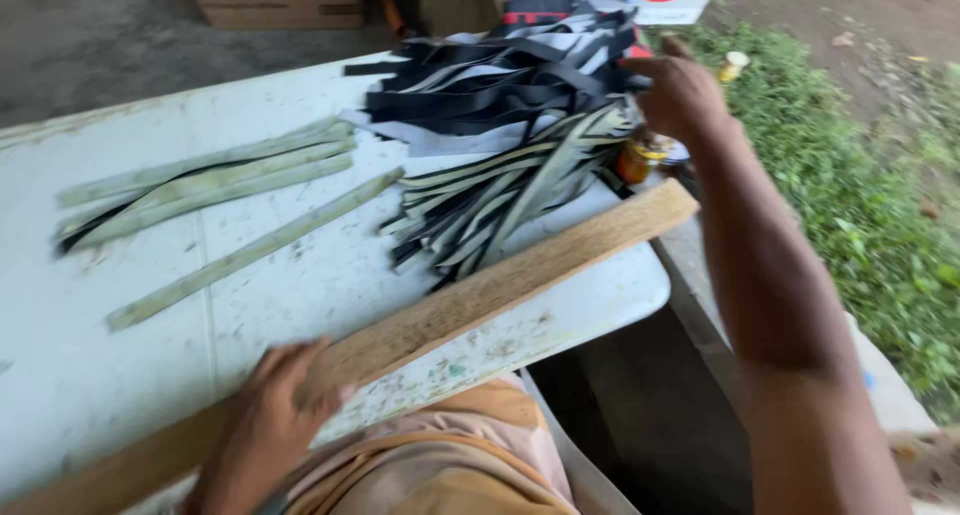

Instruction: The person repeatedly wraps a black rubber strip around a light-colored strip on a wooden board, then places the finished bundle on a growing pile. The person handles both black and light-colored strips throughout the clip.

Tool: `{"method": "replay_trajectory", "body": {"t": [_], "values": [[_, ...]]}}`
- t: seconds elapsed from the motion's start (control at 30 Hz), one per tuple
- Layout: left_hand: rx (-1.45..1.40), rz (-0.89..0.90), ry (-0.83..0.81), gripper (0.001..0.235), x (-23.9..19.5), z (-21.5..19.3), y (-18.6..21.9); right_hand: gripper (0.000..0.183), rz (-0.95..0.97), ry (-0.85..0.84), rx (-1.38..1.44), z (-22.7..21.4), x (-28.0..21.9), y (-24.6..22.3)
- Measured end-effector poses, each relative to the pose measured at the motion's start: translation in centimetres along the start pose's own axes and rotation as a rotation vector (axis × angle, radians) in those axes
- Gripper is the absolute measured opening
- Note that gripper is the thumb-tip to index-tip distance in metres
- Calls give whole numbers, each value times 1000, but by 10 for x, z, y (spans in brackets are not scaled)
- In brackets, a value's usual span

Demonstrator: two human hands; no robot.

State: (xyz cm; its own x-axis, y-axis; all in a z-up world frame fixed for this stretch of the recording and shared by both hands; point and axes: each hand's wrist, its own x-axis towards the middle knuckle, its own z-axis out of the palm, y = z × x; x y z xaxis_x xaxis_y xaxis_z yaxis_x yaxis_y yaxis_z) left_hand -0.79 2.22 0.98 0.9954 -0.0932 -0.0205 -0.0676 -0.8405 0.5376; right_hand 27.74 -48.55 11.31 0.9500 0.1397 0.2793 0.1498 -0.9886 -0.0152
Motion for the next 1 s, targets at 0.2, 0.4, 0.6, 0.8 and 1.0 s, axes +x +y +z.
{"method": "replay_trajectory", "body": {"t": [0.2,0.4,0.6,0.8,1.0], "values": [[145,10,-22,50,145,-16,-12,61,-159,225,244,-1,-50,-54],[175,-106,218,28,214,37,-56,49,-223,158,623,22,-101,-139],[-67,74,326,15,202,41,-93,33,-165,-144,908,72,-85,-197],[-36,100,257,13,173,22,-86,43,-141,-231,777,119,-20,-285],[-222,110,295,37,143,-6,-55,22,-186,-463,989,95,-21,-322]]}}
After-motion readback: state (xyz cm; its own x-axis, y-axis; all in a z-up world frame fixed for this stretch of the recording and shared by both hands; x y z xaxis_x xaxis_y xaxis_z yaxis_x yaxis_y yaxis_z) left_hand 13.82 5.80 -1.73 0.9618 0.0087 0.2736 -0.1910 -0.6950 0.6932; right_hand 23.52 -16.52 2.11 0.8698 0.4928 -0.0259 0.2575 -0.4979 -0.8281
